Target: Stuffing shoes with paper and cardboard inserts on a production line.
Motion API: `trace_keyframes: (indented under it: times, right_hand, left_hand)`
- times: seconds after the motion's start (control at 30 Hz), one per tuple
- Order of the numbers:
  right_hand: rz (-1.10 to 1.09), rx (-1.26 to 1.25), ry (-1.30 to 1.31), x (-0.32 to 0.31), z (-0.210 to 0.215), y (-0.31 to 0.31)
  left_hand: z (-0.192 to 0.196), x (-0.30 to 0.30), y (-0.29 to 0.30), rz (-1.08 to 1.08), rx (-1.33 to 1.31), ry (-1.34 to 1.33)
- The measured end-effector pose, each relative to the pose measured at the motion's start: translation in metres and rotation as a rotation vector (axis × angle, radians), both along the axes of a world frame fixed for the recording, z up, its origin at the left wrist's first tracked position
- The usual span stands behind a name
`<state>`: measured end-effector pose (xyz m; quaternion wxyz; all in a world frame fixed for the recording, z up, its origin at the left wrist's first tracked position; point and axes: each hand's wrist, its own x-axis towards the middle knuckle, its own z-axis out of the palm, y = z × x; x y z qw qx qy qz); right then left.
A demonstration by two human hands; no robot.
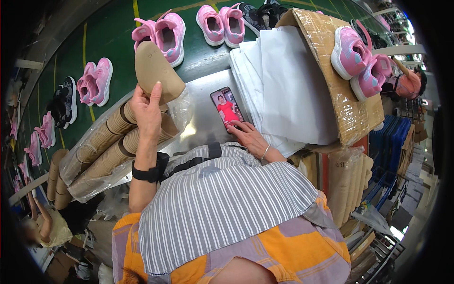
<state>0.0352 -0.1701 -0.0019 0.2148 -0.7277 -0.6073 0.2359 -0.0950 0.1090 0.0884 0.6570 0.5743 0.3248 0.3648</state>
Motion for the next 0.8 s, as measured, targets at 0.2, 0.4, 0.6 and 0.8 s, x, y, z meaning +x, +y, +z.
trace_keyframes:
  times: [0.2, 0.4, 0.6, 0.8]
  right_hand:
    - [-0.054, 0.085, -0.003, 0.0, 0.018, 0.004]
    - [-0.401, 0.517, -0.412, 0.064, 0.073, 0.023]
    - [-0.916, 0.393, -0.422, 0.126, 0.082, 0.028]
    - [-0.829, 0.227, -0.363, 0.161, 0.072, -0.002]
  left_hand:
    - [0.002, -0.009, 0.001, -0.001, -0.024, -0.004]
    - [0.005, -0.012, 0.001, 0.004, -0.036, -0.023]
    - [0.008, -0.004, -0.006, -0.038, -0.088, -0.065]
    - [0.01, -0.008, -0.005, -0.021, -0.079, -0.075]
